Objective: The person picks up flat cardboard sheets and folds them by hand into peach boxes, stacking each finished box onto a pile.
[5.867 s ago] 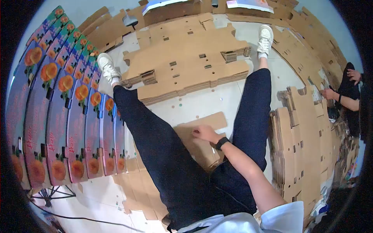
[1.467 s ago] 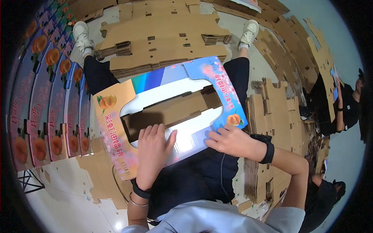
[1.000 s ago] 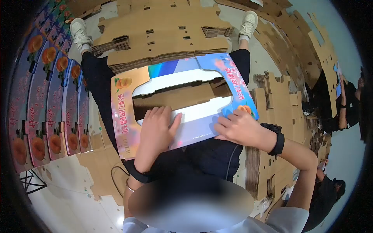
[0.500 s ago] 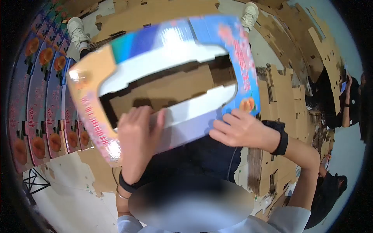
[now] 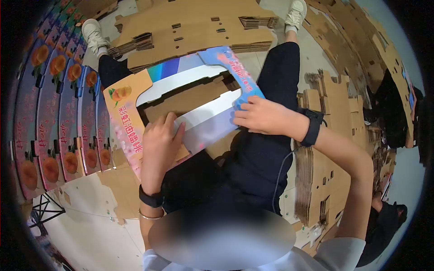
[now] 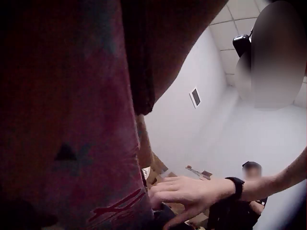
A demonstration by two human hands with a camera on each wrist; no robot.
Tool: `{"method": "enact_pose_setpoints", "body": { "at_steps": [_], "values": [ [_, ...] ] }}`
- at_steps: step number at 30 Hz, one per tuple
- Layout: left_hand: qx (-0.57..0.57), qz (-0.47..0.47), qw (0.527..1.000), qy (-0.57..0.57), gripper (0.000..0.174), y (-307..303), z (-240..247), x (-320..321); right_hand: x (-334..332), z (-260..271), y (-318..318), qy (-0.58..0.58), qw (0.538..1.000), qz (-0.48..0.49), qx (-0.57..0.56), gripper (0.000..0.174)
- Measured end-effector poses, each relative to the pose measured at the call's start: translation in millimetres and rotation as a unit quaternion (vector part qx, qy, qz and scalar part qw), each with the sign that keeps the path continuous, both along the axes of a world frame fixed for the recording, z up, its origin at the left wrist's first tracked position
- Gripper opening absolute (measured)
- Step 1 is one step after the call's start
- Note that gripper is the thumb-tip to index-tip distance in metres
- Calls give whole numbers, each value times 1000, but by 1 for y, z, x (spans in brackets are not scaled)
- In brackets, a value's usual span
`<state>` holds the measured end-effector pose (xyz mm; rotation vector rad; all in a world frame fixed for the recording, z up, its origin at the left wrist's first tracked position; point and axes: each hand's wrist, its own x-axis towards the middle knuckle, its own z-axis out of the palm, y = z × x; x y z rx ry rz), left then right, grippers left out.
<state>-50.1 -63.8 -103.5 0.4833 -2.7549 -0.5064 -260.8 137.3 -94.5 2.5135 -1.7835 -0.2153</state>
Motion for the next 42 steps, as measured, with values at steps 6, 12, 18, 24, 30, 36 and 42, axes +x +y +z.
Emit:
{"method": "enact_pose_setpoints", "body": {
  "at_steps": [6, 12, 18, 24, 30, 36, 42],
  "values": [
    [8, 16, 999, 27, 18, 2, 1, -4, 3, -14, 10, 95, 994, -47, -22, 25],
    [86, 91, 992, 13, 17, 5, 17, -1, -7, 7, 10, 93, 990, -23, -99, 19],
    [85, 96, 992, -5, 18, 3, 22, 2, -2, 13, 4, 30, 993, 15, -113, 9],
    [101, 116, 988, 7, 20, 2, 19, 4, -5, 16, 8, 50, 989, 0, -136, 10],
    [192, 168, 966, 32, 23, 8, 16, 1, -12, 51, 6, 77, 992, -26, -101, 19],
    [378, 153, 900, 153, 24, 42, 12, -36, -34, 90, 16, 78, 985, -117, -104, 34],
    [592, 123, 778, 170, 19, 60, -39, -55, 16, 73, 8, -72, 952, -206, -217, 26]
  ]
}}
